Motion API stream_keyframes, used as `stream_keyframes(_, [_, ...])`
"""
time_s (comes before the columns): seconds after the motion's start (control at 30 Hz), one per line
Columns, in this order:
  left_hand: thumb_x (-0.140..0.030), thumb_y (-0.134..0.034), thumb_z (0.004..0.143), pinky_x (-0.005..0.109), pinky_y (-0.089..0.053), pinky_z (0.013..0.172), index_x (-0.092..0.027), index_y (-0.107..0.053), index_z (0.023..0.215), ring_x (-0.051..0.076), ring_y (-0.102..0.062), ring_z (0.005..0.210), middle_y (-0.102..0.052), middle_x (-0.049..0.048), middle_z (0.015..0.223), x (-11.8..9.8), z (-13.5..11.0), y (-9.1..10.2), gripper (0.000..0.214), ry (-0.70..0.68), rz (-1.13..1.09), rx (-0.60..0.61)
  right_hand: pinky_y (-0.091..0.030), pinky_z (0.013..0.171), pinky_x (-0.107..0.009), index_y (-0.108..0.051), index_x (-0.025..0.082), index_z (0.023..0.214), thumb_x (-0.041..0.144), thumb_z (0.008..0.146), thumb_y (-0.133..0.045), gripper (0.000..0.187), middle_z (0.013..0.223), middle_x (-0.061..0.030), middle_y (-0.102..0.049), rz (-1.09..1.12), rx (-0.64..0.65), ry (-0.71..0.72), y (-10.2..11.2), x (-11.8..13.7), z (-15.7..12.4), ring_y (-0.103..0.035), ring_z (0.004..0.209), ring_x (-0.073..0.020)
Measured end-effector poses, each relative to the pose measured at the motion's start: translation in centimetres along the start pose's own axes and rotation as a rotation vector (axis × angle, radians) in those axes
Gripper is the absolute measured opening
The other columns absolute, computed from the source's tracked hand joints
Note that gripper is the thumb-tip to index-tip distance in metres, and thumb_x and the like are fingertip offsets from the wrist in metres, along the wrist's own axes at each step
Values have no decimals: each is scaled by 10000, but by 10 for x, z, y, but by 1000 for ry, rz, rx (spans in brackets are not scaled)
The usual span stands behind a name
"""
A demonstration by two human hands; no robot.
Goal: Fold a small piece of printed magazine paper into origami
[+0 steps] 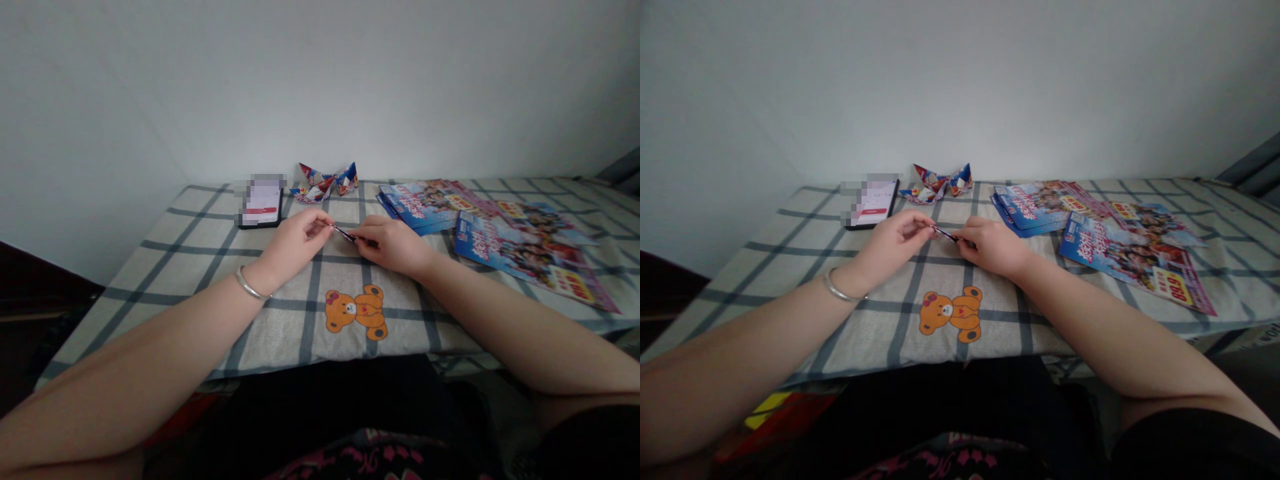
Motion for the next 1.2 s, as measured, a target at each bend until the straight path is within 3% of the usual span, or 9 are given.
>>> stream_keyframes(0.17, [-159, -652, 854, 297, -588, 841, -173, -559, 1067, 134, -683, 917, -676, 35, 1003, 3, 0, -7, 233, 53, -149, -26, -466, 691, -275, -762, 161, 1070, 182, 884, -536, 293, 861, -68, -686, 80, 0, -50, 1, 2, 4, -609, 748, -154])
stream_keyframes(0.33, [-137, -688, 823, 261, -588, 745, -181, -531, 1127, 117, -674, 869, -609, 74, 1177, 6, 0, -10, 345, 78, -126, -70, -445, 662, -268, -750, 175, 1079, 213, 876, -574, 272, 842, -50, -718, 124, -3, -117, -4, 1, 6, -604, 702, -142])
stream_keyframes(0.63, [-144, -683, 816, 234, -564, 675, -199, -511, 1093, 144, -648, 927, -602, 56, 1112, 2, 3, -10, 331, 28, -30, -101, -432, 612, -265, -728, 238, 1126, 320, 873, -613, 290, 851, -6, -760, 123, 20, -273, -10, -11, 3, -634, 659, -139])
stream_keyframes(0.93, [-120, -660, 818, 268, -605, 744, -198, -510, 1134, 135, -666, 916, -579, 86, 1238, 8, 5, -15, 358, 67, -143, -66, -468, 770, -308, -706, 147, 1085, 227, 883, -567, 258, 877, -62, -752, 165, -47, -110, -5, -4, 10, -664, 805, -186])
stream_keyframes(1.2, [-78, -624, 826, 237, -605, 747, -196, -511, 1186, 141, -665, 985, -582, 100, 1263, 5, 4, -17, 395, 66, -170, -40, -479, 811, -324, -668, 153, 1115, 178, 859, -580, 273, 927, -68, -759, 180, -73, -113, -2, -5, 10, -681, 856, -202])
Point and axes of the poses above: each hand's wrist, its own z-axis towards the middle knuckle, its own y-axis out of the back of the hand, x = y × z, the point moved 10 cm from there along z, towards the middle knuckle
